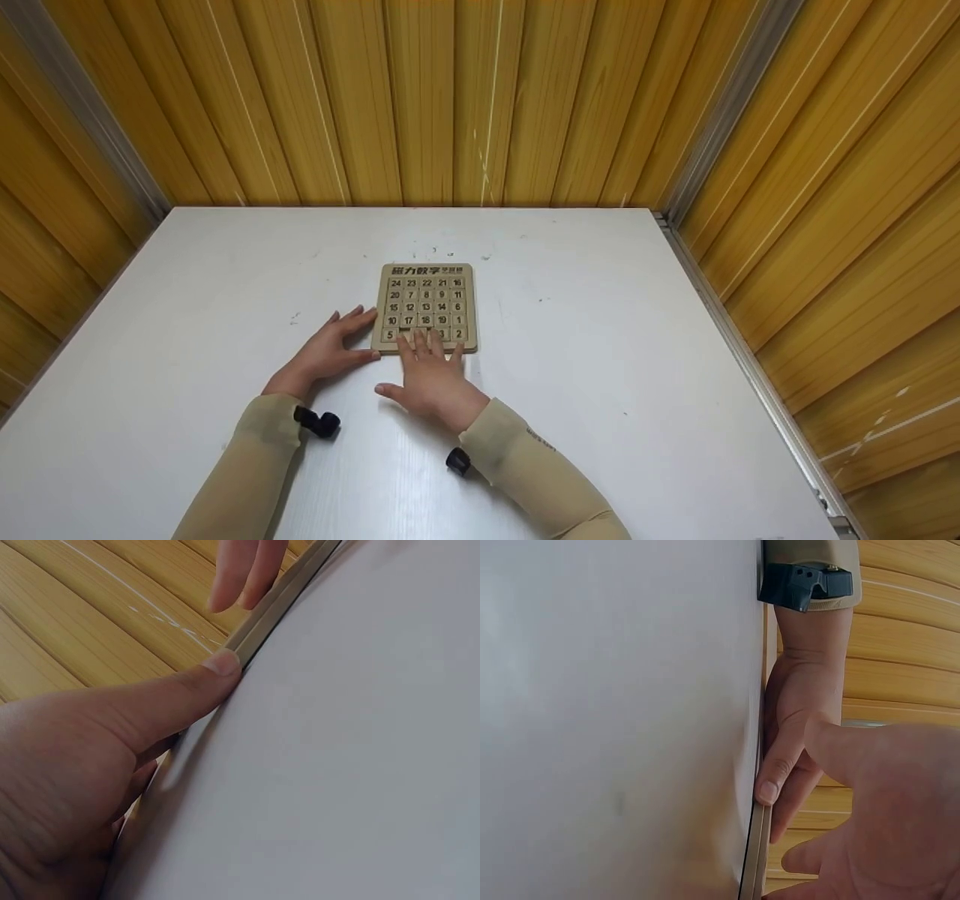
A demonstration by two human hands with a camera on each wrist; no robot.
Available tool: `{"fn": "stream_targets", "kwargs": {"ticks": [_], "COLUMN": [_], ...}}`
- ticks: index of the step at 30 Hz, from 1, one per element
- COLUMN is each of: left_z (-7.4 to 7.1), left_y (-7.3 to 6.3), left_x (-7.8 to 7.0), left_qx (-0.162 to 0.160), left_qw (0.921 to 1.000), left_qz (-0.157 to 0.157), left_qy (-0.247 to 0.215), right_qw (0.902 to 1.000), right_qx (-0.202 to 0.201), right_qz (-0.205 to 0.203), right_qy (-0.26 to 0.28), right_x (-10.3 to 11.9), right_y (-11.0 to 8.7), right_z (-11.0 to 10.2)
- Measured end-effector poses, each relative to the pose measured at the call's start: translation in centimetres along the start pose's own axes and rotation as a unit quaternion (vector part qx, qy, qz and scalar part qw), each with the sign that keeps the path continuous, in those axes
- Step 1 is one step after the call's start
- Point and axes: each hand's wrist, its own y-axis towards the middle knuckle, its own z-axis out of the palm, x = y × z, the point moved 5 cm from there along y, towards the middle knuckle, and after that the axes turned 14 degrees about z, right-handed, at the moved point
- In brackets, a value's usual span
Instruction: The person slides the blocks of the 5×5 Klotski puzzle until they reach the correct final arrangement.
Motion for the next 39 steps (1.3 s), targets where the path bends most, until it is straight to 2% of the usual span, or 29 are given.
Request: {"fn": "stream_targets", "kwargs": {"ticks": [10,14,21,26,30,39], "left_z": [0.1,0.0,0.1,0.0,0.0,0.2], "left_y": [0.1,0.1,0.1,0.1,0.2,0.3], "left_x": [0.2,0.1,0.1,0.0,-0.1,0.1], "left_qx": [0.001,-0.001,0.000,0.000,0.000,0.006], "left_qw": [0.9999,1.0000,0.9999,0.9998,0.9997,0.9999], "left_qz": [-0.014,-0.003,0.011,0.016,0.017,-0.009], "left_qy": [0.008,0.009,0.012,0.013,0.015,0.014], "right_qw": [0.9999,0.9998,0.9999,0.9995,0.9997,0.9997], "right_qx": [-0.006,-0.002,-0.009,-0.016,-0.016,-0.005], "right_qz": [0.011,0.010,0.005,0.003,0.005,0.023], "right_qy": [0.007,0.019,-0.008,-0.028,-0.019,-0.010], "right_x": [-0.6,0.1,1.5,1.7,1.5,0.1], "right_y": [-0.1,0.3,1.2,1.5,1.6,1.6], "right_z": [-0.3,-0.2,0.0,0.0,0.0,-0.1]}}
